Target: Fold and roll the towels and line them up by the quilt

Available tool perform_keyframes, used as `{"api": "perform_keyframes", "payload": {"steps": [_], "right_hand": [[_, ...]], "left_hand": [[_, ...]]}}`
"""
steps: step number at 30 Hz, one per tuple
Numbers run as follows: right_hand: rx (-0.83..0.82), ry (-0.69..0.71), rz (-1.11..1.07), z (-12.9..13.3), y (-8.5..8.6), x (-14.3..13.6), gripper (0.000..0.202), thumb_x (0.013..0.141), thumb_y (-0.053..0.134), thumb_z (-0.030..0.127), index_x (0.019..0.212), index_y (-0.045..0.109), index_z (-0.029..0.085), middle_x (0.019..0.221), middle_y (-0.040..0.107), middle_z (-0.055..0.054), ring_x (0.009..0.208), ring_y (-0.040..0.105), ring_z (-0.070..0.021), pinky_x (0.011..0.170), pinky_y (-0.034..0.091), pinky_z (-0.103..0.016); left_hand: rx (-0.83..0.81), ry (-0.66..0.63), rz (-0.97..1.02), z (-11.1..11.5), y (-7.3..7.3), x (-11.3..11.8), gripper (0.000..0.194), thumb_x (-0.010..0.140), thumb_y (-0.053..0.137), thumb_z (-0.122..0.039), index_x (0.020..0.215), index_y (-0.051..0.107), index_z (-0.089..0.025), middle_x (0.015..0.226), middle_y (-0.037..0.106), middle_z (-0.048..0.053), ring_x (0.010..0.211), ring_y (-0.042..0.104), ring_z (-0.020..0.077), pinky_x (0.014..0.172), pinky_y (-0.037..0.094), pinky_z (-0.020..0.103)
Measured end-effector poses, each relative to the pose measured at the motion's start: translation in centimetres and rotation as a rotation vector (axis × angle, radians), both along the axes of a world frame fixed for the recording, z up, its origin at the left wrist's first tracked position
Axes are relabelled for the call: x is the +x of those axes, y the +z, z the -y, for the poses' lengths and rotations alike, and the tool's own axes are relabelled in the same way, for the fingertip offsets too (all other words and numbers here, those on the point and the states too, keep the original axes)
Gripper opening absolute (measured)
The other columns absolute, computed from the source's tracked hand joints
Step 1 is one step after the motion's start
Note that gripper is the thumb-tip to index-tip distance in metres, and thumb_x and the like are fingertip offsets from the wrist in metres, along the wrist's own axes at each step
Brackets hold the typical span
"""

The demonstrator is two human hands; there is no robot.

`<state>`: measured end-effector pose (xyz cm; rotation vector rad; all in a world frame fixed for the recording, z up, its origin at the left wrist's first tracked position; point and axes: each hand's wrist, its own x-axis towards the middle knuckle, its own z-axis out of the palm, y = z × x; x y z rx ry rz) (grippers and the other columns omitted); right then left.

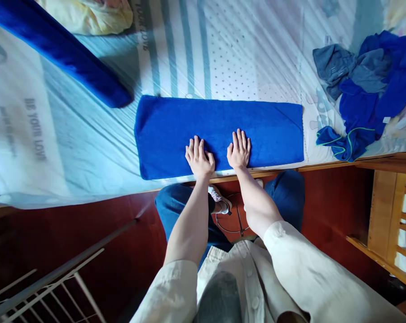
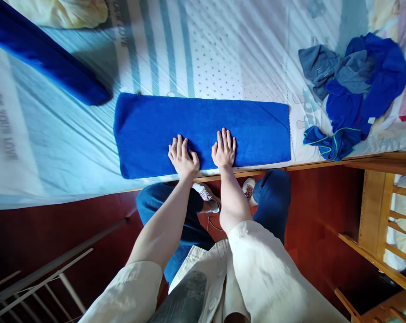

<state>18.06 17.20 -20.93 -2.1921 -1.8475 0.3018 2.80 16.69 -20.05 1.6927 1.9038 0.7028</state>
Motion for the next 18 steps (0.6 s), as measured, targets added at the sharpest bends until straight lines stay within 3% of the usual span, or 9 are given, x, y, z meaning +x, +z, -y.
{"api": "perform_keyframes", "payload": {"steps": [6, 13, 16, 18], "right_hand": [[-0.006, -0.015, 0.027, -0.1, 0.1, -0.6, 0.056, 0.103, 0.038, 0.023, 0.157, 0.05, 0.017, 0.167, 0.044, -0.014, 0.161, 0.03, -0.0233, 0.133, 0.02, -0.051], [-0.015, -0.031, -0.017, -0.1, 0.6, -0.6, 0.056, 0.102, 0.039, 0.021, 0.157, 0.05, 0.016, 0.166, 0.045, -0.014, 0.161, 0.03, -0.0231, 0.133, 0.021, -0.051], [-0.031, -0.031, -0.016, -0.1, 0.6, -0.7, 0.054, 0.103, 0.039, 0.022, 0.156, 0.052, 0.016, 0.167, 0.045, -0.014, 0.161, 0.03, -0.0229, 0.133, 0.021, -0.051], [-0.055, -0.025, -0.007, -0.1, 0.5, -0.5, 0.054, 0.104, 0.038, 0.023, 0.156, 0.051, 0.016, 0.167, 0.043, -0.015, 0.161, 0.03, -0.0229, 0.133, 0.022, -0.052]], "left_hand": [[-0.001, 0.015, 0.059, 0.4, -0.6, -0.2, 0.054, 0.093, 0.053, -0.027, 0.146, 0.056, -0.016, 0.165, 0.045, 0.018, 0.161, 0.03, 0.032, 0.134, 0.012, 0.057], [0.073, 0.047, 0.02, 0.5, -0.3, -0.5, 0.042, 0.093, 0.049, -0.022, 0.132, 0.064, -0.02, 0.155, 0.058, 0.015, 0.153, 0.043, 0.0295, 0.131, 0.023, 0.058], [0.073, 0.082, 0.07, 0.2, 0.1, 0.3, 0.038, 0.093, 0.05, -0.021, 0.127, 0.066, -0.021, 0.156, 0.057, 0.014, 0.155, 0.039, 0.0303, 0.131, 0.022, 0.06], [0.063, 0.04, 0.163, -0.1, 0.7, 2.0, 0.035, 0.096, 0.05, -0.023, 0.127, 0.066, -0.021, 0.159, 0.054, 0.014, 0.157, 0.036, 0.0298, 0.131, 0.025, 0.059]]}}
